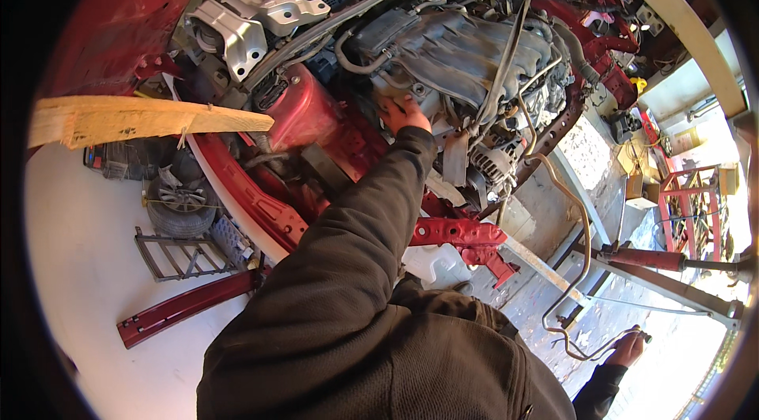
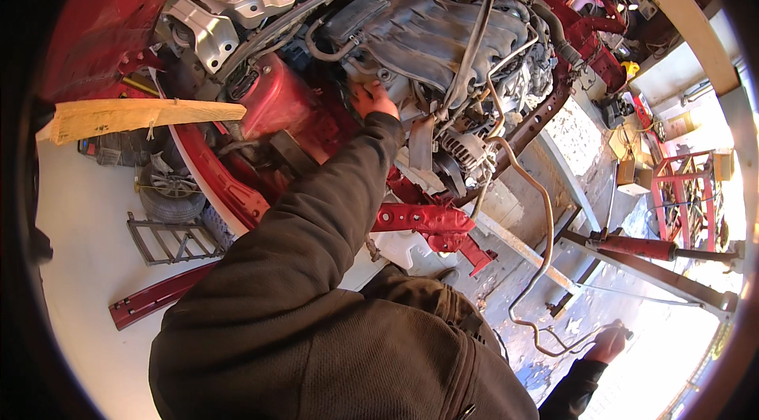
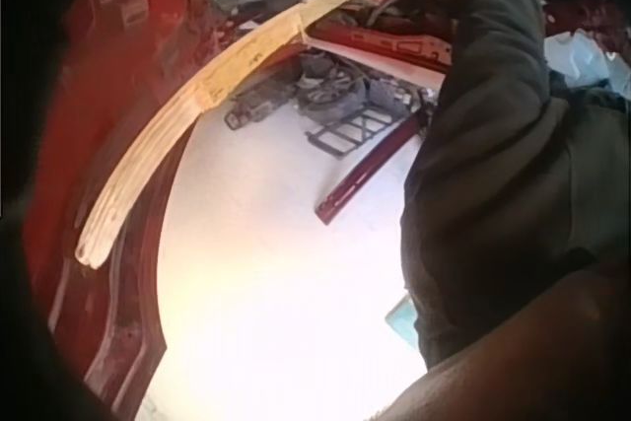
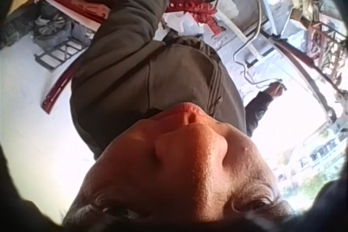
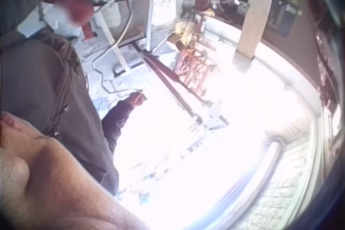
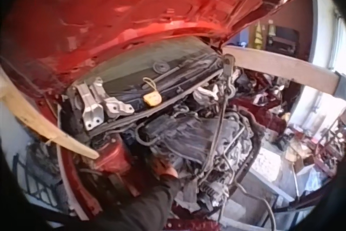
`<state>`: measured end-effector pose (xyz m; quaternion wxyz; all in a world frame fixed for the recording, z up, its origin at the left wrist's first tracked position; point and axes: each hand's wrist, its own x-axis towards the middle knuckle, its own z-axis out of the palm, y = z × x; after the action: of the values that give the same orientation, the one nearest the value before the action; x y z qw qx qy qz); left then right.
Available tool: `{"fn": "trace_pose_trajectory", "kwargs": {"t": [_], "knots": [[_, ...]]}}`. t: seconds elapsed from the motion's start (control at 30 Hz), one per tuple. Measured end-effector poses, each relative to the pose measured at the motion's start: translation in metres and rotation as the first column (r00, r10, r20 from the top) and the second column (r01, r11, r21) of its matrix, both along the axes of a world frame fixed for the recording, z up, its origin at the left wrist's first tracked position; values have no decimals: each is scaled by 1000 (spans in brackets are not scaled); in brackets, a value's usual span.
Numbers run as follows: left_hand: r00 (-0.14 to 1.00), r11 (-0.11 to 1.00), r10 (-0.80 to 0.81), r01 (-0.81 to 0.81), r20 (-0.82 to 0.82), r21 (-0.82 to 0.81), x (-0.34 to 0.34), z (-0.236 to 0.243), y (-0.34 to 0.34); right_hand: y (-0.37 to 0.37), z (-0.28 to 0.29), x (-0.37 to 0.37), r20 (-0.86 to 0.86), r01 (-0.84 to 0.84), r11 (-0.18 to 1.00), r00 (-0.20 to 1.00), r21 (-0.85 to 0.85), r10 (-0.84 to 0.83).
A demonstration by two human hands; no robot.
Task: The person works on a car engine with the hood open, using a wrench to tighten bolts on a metal bracket. They retrieve a socket from a toolbox and attach it to the wrench before continuing to tighten bolts on the engine.
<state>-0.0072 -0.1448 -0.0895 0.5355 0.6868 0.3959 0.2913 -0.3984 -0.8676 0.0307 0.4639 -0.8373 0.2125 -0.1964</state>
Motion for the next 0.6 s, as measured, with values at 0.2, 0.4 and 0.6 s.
{"fn": "trace_pose_trajectory", "kwargs": {"t": [0.2,0.4,0.6], "knots": [[998,998,25,-27,51,48,4,-6,-3,10,12,3,5,70,993,998,-93,-70],[998,997,39,-42,55,61,3,-7,-7,-26,-1,-2,-45,121,988,991,-94,-125],[990,994,90,-96,109,52,7,-20,-15,-37,9,12,36,185,983,982,0,-184]]}}
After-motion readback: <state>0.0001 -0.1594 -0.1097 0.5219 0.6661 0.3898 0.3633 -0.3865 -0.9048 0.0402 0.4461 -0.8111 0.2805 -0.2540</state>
